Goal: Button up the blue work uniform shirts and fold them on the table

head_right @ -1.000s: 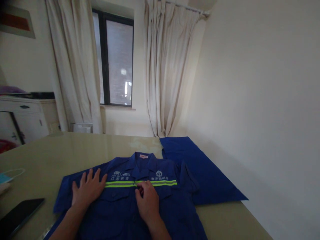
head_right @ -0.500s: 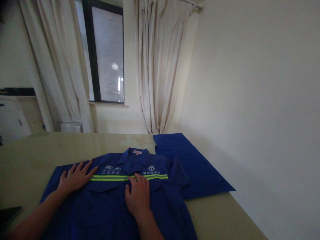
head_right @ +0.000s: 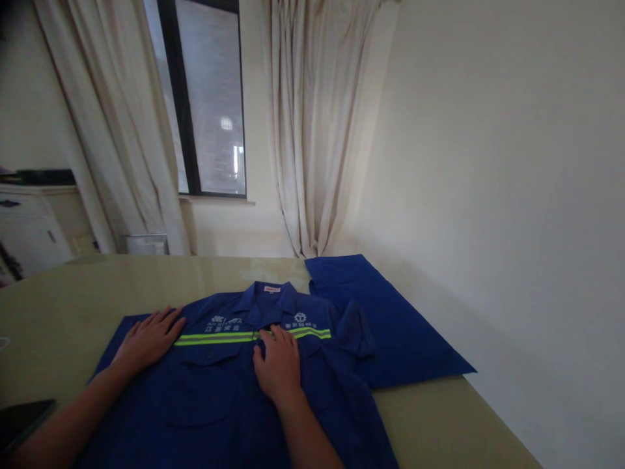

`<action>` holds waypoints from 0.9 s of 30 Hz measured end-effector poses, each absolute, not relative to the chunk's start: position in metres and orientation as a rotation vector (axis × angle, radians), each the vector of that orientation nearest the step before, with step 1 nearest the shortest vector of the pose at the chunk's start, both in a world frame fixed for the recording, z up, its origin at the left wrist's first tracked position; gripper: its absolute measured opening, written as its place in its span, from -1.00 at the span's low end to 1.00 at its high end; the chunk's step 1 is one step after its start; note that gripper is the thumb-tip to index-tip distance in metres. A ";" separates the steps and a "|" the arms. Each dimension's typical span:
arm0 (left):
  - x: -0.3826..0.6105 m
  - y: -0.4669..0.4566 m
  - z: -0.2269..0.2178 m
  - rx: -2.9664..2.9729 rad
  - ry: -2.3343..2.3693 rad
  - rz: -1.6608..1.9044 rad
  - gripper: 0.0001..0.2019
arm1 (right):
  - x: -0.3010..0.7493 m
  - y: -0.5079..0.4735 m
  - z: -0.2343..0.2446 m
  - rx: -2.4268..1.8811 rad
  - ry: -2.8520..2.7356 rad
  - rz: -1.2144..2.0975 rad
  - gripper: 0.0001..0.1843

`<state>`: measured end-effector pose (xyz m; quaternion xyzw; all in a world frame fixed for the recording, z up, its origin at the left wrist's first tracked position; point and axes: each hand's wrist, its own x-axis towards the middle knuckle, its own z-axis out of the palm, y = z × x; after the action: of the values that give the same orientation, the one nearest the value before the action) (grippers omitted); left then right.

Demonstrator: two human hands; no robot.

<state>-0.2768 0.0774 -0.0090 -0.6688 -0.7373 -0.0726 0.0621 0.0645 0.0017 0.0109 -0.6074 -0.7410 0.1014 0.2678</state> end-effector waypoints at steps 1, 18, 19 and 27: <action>-0.273 0.075 -0.005 -2.012 -2.195 -0.259 -0.44 | 0.064 0.004 0.011 -1.645 -2.005 0.258 -0.55; -0.086 -0.016 0.001 -2.347 -1.895 -0.334 -0.42 | 0.060 0.016 0.014 -1.735 -2.058 0.157 -0.47; -0.085 -0.017 0.000 -2.356 -1.899 -0.345 -0.41 | 0.059 0.016 0.014 -1.756 -2.040 0.151 -0.45; -0.093 -0.014 0.002 -2.413 -1.925 -0.356 -0.38 | 0.062 0.017 0.014 -1.680 -1.722 0.230 -0.35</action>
<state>-0.0928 -0.0141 0.0017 -0.7765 -0.6194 -0.1145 0.0169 0.0621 0.0169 0.0140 -0.6501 -0.6663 0.0892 0.3544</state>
